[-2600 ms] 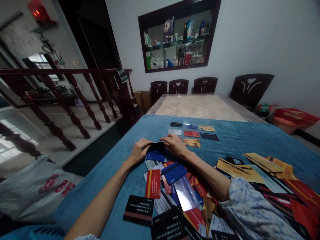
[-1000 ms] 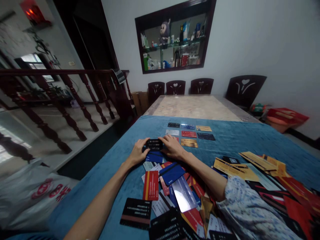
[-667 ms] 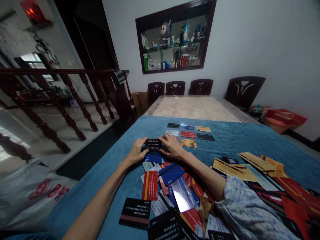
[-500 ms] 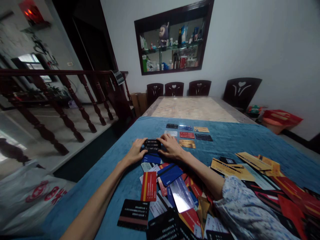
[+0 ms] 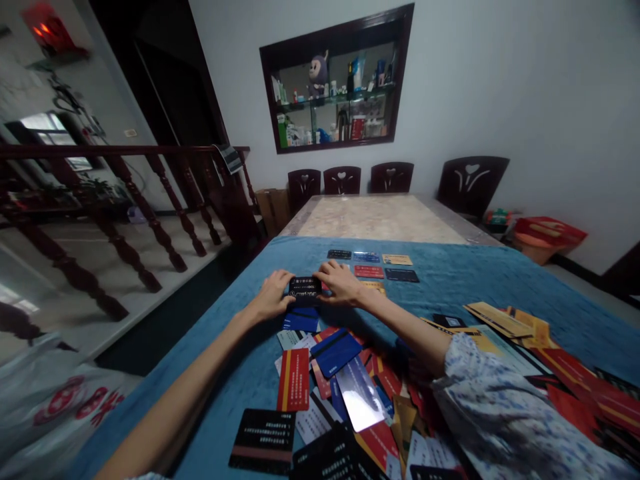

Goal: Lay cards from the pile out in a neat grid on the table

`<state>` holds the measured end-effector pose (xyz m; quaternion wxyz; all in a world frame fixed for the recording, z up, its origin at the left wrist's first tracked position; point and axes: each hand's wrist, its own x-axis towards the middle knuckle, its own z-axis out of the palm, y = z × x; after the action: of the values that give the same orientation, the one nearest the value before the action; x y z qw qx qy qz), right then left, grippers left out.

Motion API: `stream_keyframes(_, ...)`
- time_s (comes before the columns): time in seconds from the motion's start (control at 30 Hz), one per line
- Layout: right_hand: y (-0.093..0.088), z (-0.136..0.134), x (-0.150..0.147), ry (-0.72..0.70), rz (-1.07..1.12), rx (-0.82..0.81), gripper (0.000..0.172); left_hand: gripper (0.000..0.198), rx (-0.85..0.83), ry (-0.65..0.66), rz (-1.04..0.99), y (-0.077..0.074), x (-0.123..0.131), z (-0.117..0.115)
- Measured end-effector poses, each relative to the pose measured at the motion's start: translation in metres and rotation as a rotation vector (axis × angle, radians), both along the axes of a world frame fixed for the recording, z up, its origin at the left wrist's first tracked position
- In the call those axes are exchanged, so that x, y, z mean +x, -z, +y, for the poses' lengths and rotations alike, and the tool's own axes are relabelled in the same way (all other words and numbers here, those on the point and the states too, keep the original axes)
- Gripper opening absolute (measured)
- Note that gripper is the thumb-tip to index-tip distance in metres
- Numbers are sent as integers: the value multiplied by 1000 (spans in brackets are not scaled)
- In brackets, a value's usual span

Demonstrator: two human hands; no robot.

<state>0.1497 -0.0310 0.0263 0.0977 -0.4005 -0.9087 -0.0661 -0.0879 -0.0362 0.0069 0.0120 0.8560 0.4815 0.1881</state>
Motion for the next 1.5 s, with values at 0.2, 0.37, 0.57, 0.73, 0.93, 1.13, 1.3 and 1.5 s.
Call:
stream_keyframes(0.2,-10,13,15,12,-53,29,44,45,-5,13,71,-14,19,11)
stream_keyframes(0.37,-12,27,28,39,-59,27,47,42,3,33,114,-21,34,26)
stream_keyframes(0.57,-15,45,40,75,-69,9,48,38,24,53,133,-24,47,49)
stream_keyframes(0.73,-21,55,48,135,-99,-8,51,39,4,22,200,-29,62,65)
stream_keyframes(0.93,-21,73,57,172,-124,-18,48,40,-40,33,177,-30,79,85)
stream_keyframes(1.13,-13,93,68,219,-135,-20,42,40,-76,16,185,-27,95,104)
stream_keyframes(1.3,-6,106,75,238,-114,-58,40,41,-93,15,204,-23,104,119)
stream_keyframes(1.5,-3,122,77,292,-131,-101,40,45,-117,4,224,-15,113,140)
